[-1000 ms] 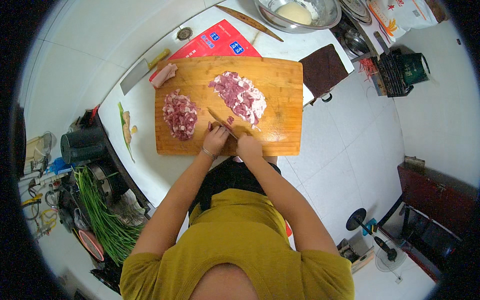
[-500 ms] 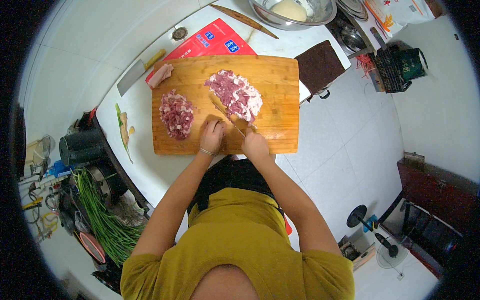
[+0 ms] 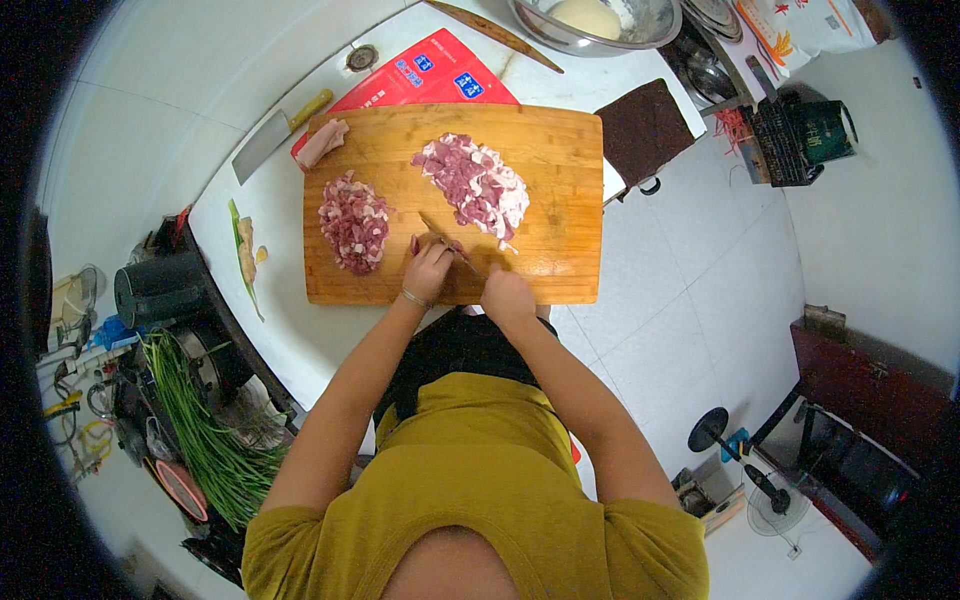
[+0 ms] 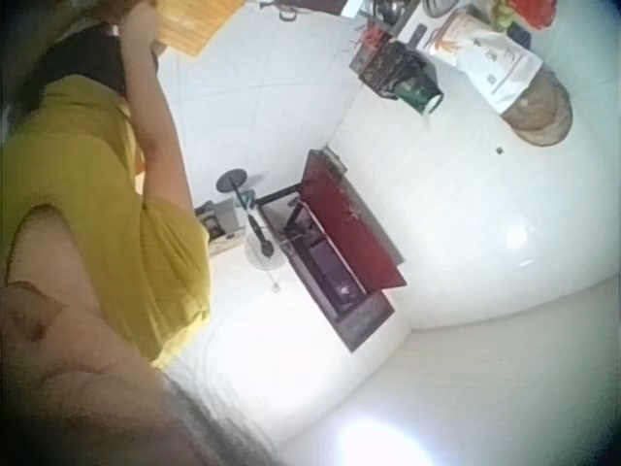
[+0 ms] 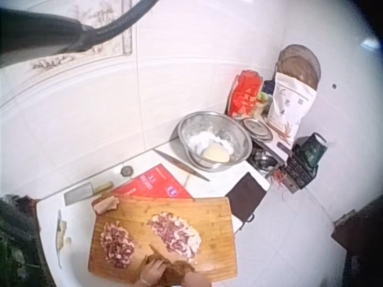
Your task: The person uses a knife to slice raw meat into small pieces on a wooden cutting board. The person holds the meat with one hand and cuts it with the other, accumulating a pile of chopped meat on the board.
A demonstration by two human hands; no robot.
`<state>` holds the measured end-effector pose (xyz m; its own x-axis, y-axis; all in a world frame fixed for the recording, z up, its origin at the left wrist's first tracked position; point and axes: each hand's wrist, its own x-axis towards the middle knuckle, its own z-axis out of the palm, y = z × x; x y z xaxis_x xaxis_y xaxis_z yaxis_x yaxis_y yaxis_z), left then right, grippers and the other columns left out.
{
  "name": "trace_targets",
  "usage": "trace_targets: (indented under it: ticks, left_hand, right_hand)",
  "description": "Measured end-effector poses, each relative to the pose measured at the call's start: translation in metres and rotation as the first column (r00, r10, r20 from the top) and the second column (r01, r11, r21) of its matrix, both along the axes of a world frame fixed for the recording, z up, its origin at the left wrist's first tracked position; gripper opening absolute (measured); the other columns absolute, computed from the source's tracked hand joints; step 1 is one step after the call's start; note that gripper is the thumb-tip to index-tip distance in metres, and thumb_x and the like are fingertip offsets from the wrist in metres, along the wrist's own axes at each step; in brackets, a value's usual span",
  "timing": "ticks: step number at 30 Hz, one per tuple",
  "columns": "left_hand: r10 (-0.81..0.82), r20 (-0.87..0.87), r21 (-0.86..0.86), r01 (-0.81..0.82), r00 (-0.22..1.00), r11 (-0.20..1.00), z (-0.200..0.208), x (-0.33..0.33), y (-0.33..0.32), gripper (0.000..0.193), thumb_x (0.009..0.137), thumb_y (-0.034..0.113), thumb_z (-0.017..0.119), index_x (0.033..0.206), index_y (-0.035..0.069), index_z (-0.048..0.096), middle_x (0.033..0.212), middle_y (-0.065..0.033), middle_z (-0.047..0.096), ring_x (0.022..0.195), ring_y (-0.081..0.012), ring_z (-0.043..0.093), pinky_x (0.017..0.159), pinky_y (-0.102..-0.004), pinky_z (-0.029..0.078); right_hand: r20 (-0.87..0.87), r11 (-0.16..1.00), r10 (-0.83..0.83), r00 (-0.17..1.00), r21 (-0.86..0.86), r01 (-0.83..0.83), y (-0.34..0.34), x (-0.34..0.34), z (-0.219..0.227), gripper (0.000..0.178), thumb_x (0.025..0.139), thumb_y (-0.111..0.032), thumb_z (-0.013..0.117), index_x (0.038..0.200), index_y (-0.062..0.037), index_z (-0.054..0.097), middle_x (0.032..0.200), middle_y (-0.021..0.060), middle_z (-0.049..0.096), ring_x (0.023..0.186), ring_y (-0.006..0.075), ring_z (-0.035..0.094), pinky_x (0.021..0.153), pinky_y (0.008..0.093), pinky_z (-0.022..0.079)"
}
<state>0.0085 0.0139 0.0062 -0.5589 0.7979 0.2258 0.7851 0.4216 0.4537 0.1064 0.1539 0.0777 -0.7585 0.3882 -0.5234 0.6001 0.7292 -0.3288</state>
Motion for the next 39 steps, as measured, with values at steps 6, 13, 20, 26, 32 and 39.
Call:
trace_targets:
  ticks: [6, 13, 20, 26, 32, 39]
  left_hand:
    - [-0.081, -0.109, 0.047, 0.087, 0.991, 0.995, -0.005, -0.006, 0.001, 0.017, 0.073, 0.011, 0.052, 0.085, 0.004, 0.061, 0.094, -0.0081, 0.059, 0.086, -0.0233, 0.055, 0.08, -0.0322, 0.047]
    - [-0.049, -0.072, 0.005, 0.05, 0.996, 0.999, -0.009, -0.005, 0.001, 0.017, 0.073, 0.011, 0.051, 0.086, 0.005, 0.061, 0.093, -0.0077, 0.058, 0.088, -0.0237, 0.055, 0.087, -0.0343, 0.043]
    - [0.052, -0.061, 0.013, -0.051, 0.997, 0.999, -0.005, 0.001, -0.006, 0.017, 0.074, 0.009, 0.052, 0.088, 0.004, 0.06, 0.082, -0.0079, 0.053, 0.083, -0.0247, 0.052, 0.09, -0.0402, 0.04]
    - [-0.022, 0.023, -0.02, 0.023, 0.999, 1.0, -0.002, -0.003, -0.012, 0.02, 0.074, 0.007, 0.052, 0.092, 0.003, 0.061, 0.087, -0.0091, 0.055, 0.084, -0.0276, 0.053, 0.088, -0.0367, 0.043]
    - [-0.028, -0.045, 0.044, 0.03, 0.999, 0.999, -0.001, -0.003, -0.015, 0.018, 0.075, 0.008, 0.051, 0.089, 0.003, 0.061, 0.084, -0.0092, 0.053, 0.083, -0.025, 0.052, 0.091, -0.0387, 0.04]
    - [-0.081, -0.128, -0.032, 0.077, 0.988, 0.997, -0.036, -0.005, -0.018, 0.017, 0.075, 0.009, 0.051, 0.086, 0.001, 0.061, 0.096, -0.0095, 0.058, 0.088, -0.0254, 0.054, 0.083, -0.0347, 0.045]
  right_hand:
    - [0.006, 0.998, 0.026, 1.0, -0.049, -0.026, -0.006, -0.024, -0.021, 0.016, 0.076, -0.01, 0.054, 0.087, 0.0009, 0.058, 0.079, 0.0248, 0.062, 0.077, 0.04, 0.062, 0.069, 0.0484, 0.05]
    - [0.023, 0.999, 0.016, 1.0, -0.044, -0.015, -0.004, -0.018, -0.016, 0.015, 0.074, -0.007, 0.056, 0.085, 0.0015, 0.058, 0.08, 0.0247, 0.062, 0.081, 0.0391, 0.062, 0.071, 0.046, 0.05]
    - [0.089, 0.996, 0.086, 0.992, -0.011, -0.085, -0.001, 0.002, -0.015, 0.018, 0.079, -0.012, 0.053, 0.091, 0.0006, 0.058, 0.088, 0.0233, 0.063, 0.083, 0.0371, 0.063, 0.071, 0.045, 0.052]
    - [-0.068, 0.999, -0.041, 0.997, -0.004, 0.04, -0.009, -0.03, -0.023, 0.016, 0.078, -0.012, 0.053, 0.087, 0.0007, 0.057, 0.079, 0.0242, 0.062, 0.075, 0.0387, 0.063, 0.067, 0.0468, 0.051]
    - [0.026, 0.999, 0.044, 0.999, 0.002, -0.044, -0.008, -0.024, 0.006, 0.02, 0.078, -0.013, 0.054, 0.094, -0.0005, 0.056, 0.081, 0.0227, 0.063, 0.078, 0.0367, 0.064, 0.07, 0.0457, 0.051]
    - [0.108, 0.997, 0.07, 0.992, -0.02, -0.068, -0.026, -0.055, -0.009, 0.02, 0.078, -0.013, 0.056, 0.093, -0.0019, 0.061, 0.09, 0.0213, 0.064, 0.084, 0.0345, 0.064, 0.075, 0.0423, 0.052]
